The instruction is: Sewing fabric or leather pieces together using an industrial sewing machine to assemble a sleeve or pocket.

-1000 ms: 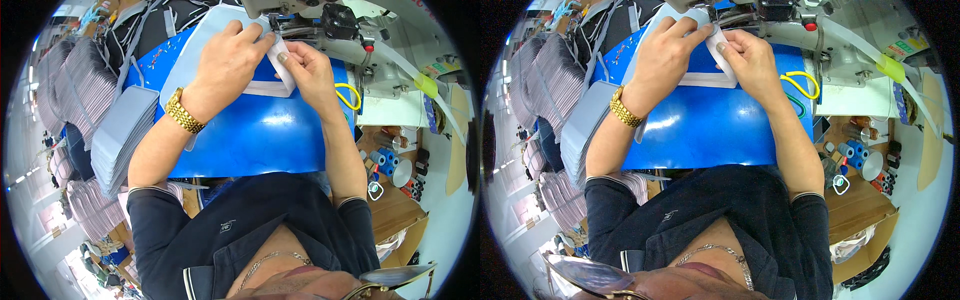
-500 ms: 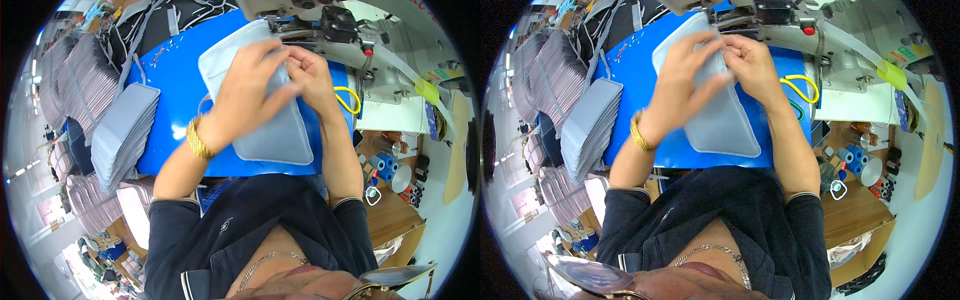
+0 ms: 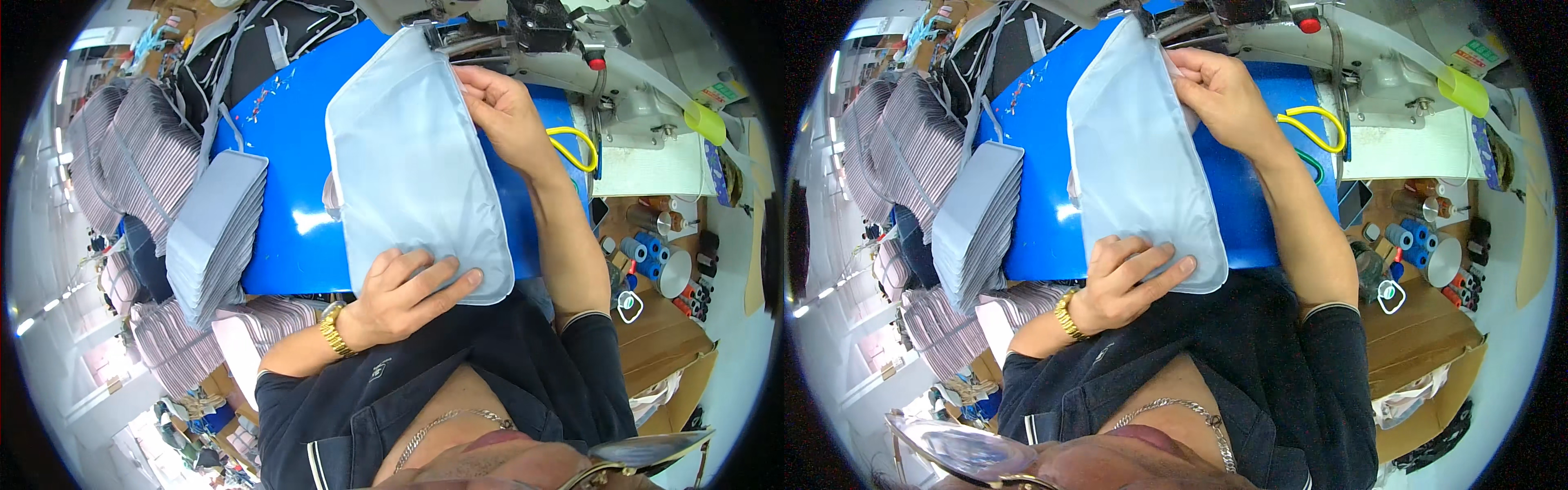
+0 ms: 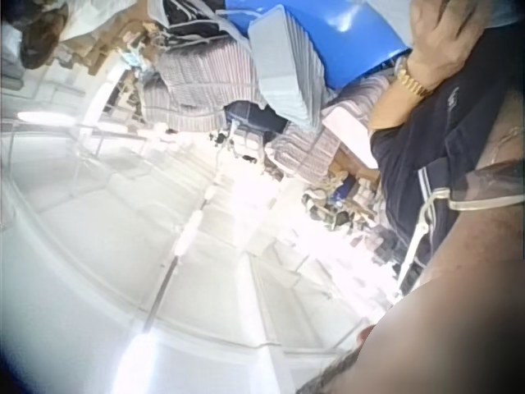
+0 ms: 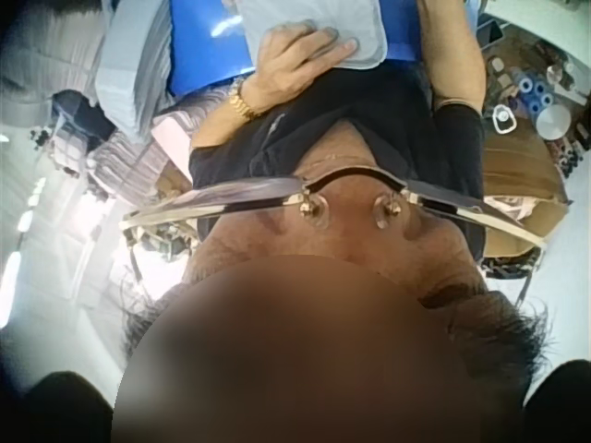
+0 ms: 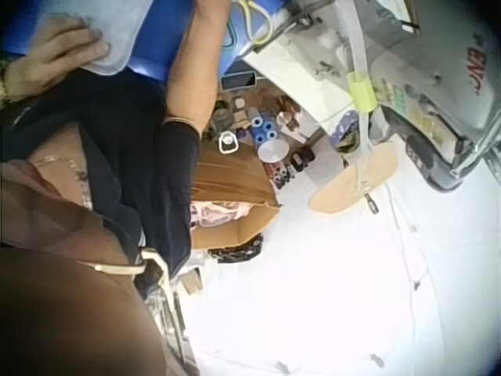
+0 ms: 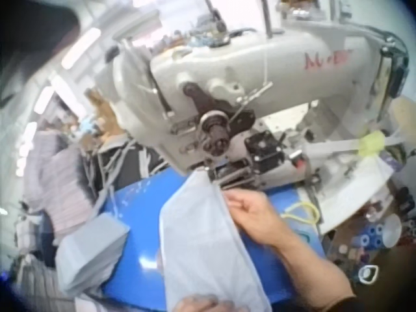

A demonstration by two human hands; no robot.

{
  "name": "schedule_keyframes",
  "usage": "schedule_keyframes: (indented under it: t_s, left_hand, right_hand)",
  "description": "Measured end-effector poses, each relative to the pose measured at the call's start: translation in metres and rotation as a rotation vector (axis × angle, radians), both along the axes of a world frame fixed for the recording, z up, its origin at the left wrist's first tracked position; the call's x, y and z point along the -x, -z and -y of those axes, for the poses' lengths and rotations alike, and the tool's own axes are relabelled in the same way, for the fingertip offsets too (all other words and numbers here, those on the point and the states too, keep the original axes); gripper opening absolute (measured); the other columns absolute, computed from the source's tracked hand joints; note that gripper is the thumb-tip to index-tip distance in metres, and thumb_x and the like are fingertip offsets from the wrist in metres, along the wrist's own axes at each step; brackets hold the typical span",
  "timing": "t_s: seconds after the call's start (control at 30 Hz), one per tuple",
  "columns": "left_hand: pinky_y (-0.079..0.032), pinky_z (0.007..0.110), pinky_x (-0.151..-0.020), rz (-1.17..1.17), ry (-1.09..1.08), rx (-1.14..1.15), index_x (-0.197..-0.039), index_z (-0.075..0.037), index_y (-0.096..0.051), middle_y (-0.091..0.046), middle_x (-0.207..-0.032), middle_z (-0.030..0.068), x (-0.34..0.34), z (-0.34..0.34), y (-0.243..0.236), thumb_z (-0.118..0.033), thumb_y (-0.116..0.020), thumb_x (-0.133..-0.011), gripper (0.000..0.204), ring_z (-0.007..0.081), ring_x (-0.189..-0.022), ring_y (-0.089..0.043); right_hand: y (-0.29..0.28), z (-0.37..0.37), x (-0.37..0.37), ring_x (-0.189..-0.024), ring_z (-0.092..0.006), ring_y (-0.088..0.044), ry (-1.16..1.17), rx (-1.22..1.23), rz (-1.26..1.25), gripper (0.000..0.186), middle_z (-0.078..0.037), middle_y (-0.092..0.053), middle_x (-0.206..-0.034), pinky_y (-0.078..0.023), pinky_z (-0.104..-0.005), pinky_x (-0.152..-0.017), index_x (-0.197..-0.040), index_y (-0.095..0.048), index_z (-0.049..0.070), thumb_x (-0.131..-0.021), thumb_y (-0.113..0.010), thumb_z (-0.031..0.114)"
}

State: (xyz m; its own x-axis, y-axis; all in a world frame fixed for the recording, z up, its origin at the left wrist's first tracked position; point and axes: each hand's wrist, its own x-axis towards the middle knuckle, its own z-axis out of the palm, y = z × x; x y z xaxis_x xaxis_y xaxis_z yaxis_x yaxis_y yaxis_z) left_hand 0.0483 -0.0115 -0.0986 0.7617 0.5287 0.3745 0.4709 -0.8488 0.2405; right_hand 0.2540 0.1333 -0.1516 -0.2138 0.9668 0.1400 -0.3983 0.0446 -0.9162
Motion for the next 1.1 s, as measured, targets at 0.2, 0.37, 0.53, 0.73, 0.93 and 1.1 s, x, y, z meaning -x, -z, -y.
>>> schedule_keyframes:
  t_s: [0.2, 0.37, 0.53, 0.73, 0.93, 1.1]
  left_hand:
    - [-0.045, 0.031, -0.073, -0.067, 0.014, -0.022, -0.116, -0.019, -0.071, -0.06, -0.102, 0.0015, 0.0, -0.037, -0.028, -0.011, -0.067, -0.068, 0.049, 0.0205, -0.087, -0.053]
    - [-0.042, 0.029, -0.069, -0.109, 0.032, -0.125, -0.124, -0.024, -0.065, -0.055, -0.099, 0.0001, 0.002, -0.065, -0.031, -0.013, -0.064, -0.072, 0.053, 0.018, -0.083, -0.052]
    - [-0.043, 0.03, -0.071, -0.202, 0.023, -0.142, -0.125, -0.025, -0.064, -0.056, -0.1, 0.0011, 0.007, -0.09, -0.034, -0.012, -0.061, -0.074, 0.053, 0.0186, -0.084, -0.052]
    - [-0.044, 0.03, -0.073, -0.177, 0.034, -0.197, -0.127, -0.024, -0.064, -0.056, -0.096, 0.0011, 0.008, -0.123, -0.033, -0.006, -0.057, -0.077, 0.053, 0.0177, -0.084, -0.052]
    - [-0.047, 0.031, -0.073, -0.258, 0.041, -0.264, -0.129, -0.027, -0.062, -0.058, -0.097, 0.0008, 0.01, -0.153, -0.035, 0.0, -0.059, -0.077, 0.059, 0.0185, -0.085, -0.053]
    - [-0.049, 0.033, -0.076, -0.31, 0.038, -0.278, -0.132, -0.026, -0.06, -0.059, -0.098, 0.005, 0.01, -0.173, -0.04, 0.004, -0.059, -0.074, 0.065, 0.0212, -0.085, -0.055]
  right_hand:
    - [0.0, -0.001, 0.002, -0.085, -0.0069, -0.064, -0.007, -0.025, 0.024, 0.032, -0.008, -0.07, -0.103, -0.052, -0.021, -0.071, -0.127, -0.057, -0.004, -0.099, -0.051, 0.011]
    - [0.0, -0.001, 0.002, -0.084, -0.0065, -0.064, -0.001, -0.017, 0.041, 0.031, -0.007, -0.07, -0.099, -0.051, -0.0208, -0.071, -0.125, -0.058, -0.004, -0.099, -0.053, 0.012]
    - [-0.002, -0.001, 0.003, -0.085, -0.0069, -0.064, 0.06, -0.004, 0.079, 0.031, -0.006, -0.07, -0.098, -0.052, -0.0216, -0.072, -0.122, -0.06, -0.004, -0.098, -0.055, 0.014]
    - [-0.003, -0.001, 0.003, -0.086, -0.0071, -0.063, 0.056, -0.023, 0.078, 0.03, -0.007, -0.07, -0.1, -0.052, -0.0216, -0.072, -0.123, -0.059, -0.005, -0.098, -0.053, 0.012]
    - [-0.002, -0.002, 0.005, -0.087, -0.0074, -0.063, 0.066, -0.068, 0.066, 0.029, -0.007, -0.069, -0.1, -0.051, -0.0219, -0.074, -0.122, -0.06, -0.004, -0.098, -0.053, 0.01]
    - [-0.001, -0.003, 0.003, -0.087, -0.0075, -0.062, 0.051, -0.092, 0.115, 0.028, -0.006, -0.069, -0.099, -0.05, -0.0221, -0.075, -0.12, -0.061, -0.004, -0.097, -0.055, 0.011]
